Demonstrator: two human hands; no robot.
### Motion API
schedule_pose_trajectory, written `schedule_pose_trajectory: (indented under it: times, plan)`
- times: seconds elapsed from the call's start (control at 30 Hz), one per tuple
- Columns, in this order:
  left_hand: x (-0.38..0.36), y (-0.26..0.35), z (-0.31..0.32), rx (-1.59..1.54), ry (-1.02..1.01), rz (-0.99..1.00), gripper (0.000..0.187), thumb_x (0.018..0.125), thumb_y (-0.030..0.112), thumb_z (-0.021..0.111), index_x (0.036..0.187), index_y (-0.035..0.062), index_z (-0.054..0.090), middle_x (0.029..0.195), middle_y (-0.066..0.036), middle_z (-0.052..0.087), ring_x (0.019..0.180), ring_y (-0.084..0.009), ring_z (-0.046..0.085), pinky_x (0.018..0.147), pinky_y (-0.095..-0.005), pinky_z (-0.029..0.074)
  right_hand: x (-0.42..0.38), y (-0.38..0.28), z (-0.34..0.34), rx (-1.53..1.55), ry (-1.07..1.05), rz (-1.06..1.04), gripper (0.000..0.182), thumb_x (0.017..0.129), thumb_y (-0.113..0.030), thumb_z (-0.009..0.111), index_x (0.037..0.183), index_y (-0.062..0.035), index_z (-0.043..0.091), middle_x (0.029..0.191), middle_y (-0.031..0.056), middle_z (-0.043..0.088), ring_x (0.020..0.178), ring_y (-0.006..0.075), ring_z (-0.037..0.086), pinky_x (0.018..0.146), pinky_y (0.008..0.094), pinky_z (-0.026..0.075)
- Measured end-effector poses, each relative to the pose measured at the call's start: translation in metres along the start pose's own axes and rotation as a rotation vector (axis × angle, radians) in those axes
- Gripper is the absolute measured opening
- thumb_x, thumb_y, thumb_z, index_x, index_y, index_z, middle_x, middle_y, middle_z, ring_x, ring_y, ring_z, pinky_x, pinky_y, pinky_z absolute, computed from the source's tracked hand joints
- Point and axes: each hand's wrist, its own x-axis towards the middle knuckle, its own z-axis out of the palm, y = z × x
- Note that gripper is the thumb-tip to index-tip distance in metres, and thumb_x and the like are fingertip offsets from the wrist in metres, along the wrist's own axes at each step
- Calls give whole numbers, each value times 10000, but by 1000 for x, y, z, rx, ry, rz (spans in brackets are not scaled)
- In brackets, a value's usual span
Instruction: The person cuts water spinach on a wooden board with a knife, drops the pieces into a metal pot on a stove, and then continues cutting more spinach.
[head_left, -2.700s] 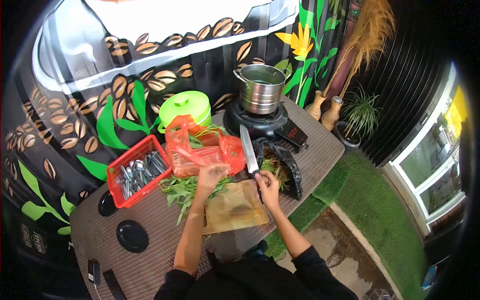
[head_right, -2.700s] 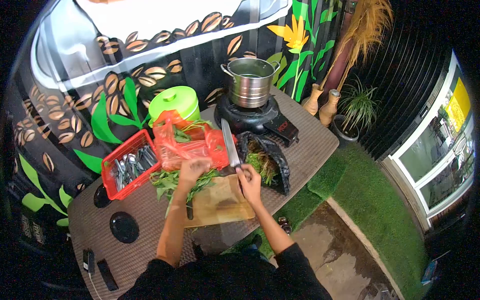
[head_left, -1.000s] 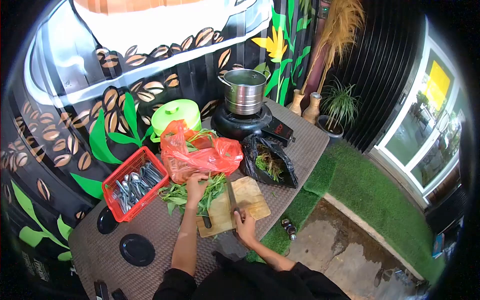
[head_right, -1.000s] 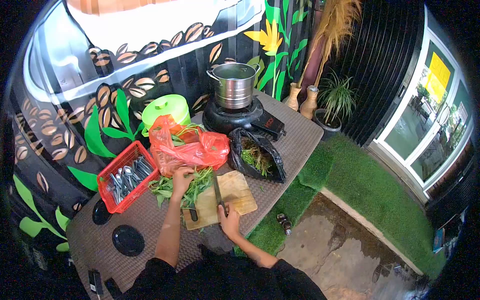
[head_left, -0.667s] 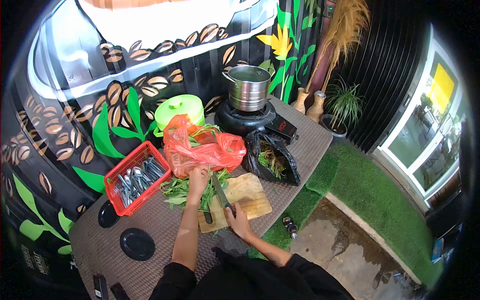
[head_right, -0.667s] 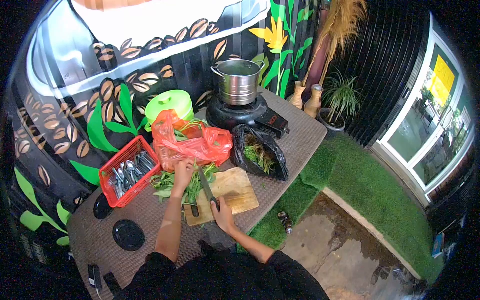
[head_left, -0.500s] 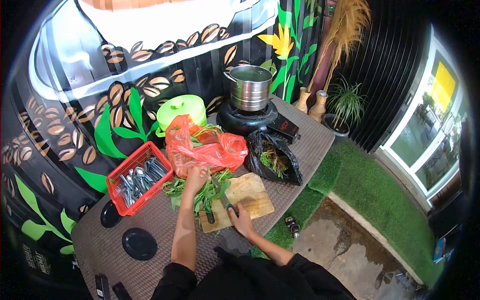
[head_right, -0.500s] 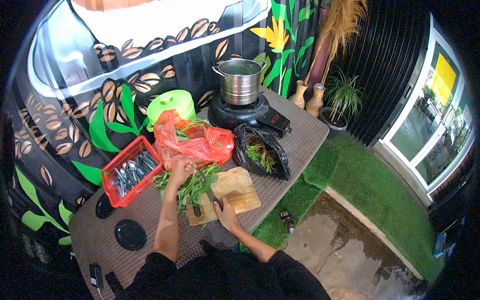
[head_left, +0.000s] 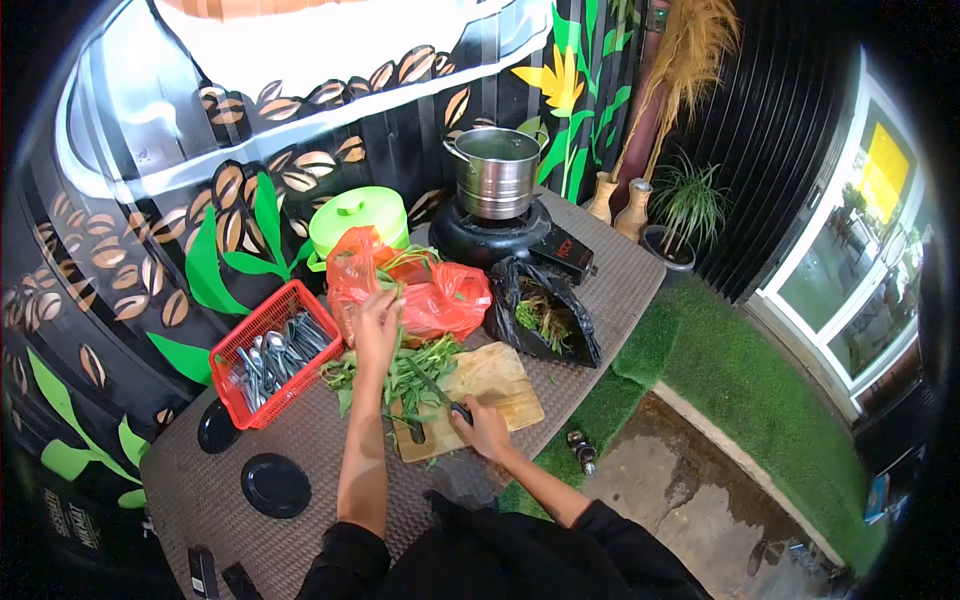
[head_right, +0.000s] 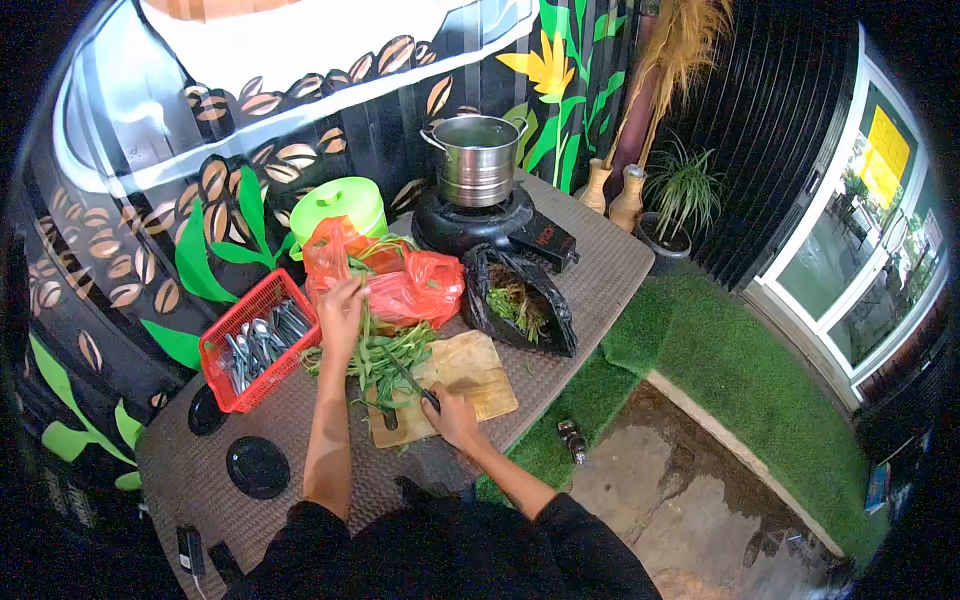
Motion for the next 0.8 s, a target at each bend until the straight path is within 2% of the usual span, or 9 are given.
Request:
schedule_pose_trajectory:
  times: [0.03,0.17,0.23,0.4,0.43,0.5,0.53,0.63,0.8]
  plan:
    - [4,9,-3,28,94,127,239,817,15,607,1052,-5,651,911,-122,636,780,-181,608,697,-276,475,0,5,1,-61,-104,-22,262,869,-297,572,928,-43,545,704,201,614,646,378,611,578,451,464]
    - [15,42,-14,-110,122,44,236,810,11,620,1042,-2,660,916,-119,647,789,-183,609,702,-267,473,0,14,-3,-75,-130,-60,265,874,-302,564,935,-44,555,716,199,619,675,377,614,589,439,465]
    - [18,51,-14,-51,198,137,231,817,11,621,1043,-23,650,932,-117,658,810,-150,604,707,-248,469,-1,17,-6,-15,-88,-59,268,873,-299,571,935,-38,555,708,191,614,662,361,610,588,419,462]
    - [-4,34,23,-628,8,-319,229,858,80,636,1072,-2,644,955,-49,663,808,-92,600,716,-222,487,-3,25,-23,170,188,-10,267,859,-286,598,908,-25,562,651,192,572,627,369,584,568,410,445]
    - [-13,26,32,-632,5,-315,229,858,80,636,1072,-2,644,955,-49,663,808,-92,600,716,-222,487,-3,31,-28,226,245,16,234,876,-253,588,903,-23,552,626,145,557,563,276,548,515,366,413]
    - [-27,21,49,-839,-94,-641,213,872,71,615,1062,-24,620,898,-72,656,831,-124,612,713,-261,516,-1,40,-42,333,363,71,174,910,-187,568,895,-17,531,576,49,525,436,90,476,408,277,349]
    - [-33,23,54,-845,-103,-642,213,872,71,615,1062,-24,620,898,-72,656,831,-124,612,713,-261,516,1,42,-48,418,358,46,147,923,-175,552,905,-39,499,552,12,502,377,65,426,346,237,296]
    - [-46,29,71,-1011,-202,-796,174,878,51,595,1033,-27,607,891,-82,645,842,-172,630,744,-310,546,-7,18,-79,672,268,177,234,881,-222,620,898,-23,497,566,27,515,436,82,457,413,270,356]
    - [-61,31,99,-1247,-270,-877,175,872,44,596,1029,-30,591,933,-92,637,809,-198,651,777,-341,562,-8,-5,-87,724,245,66,327,794,-157,724,931,-51,446,683,12,560,414,51,429,358,211,332]
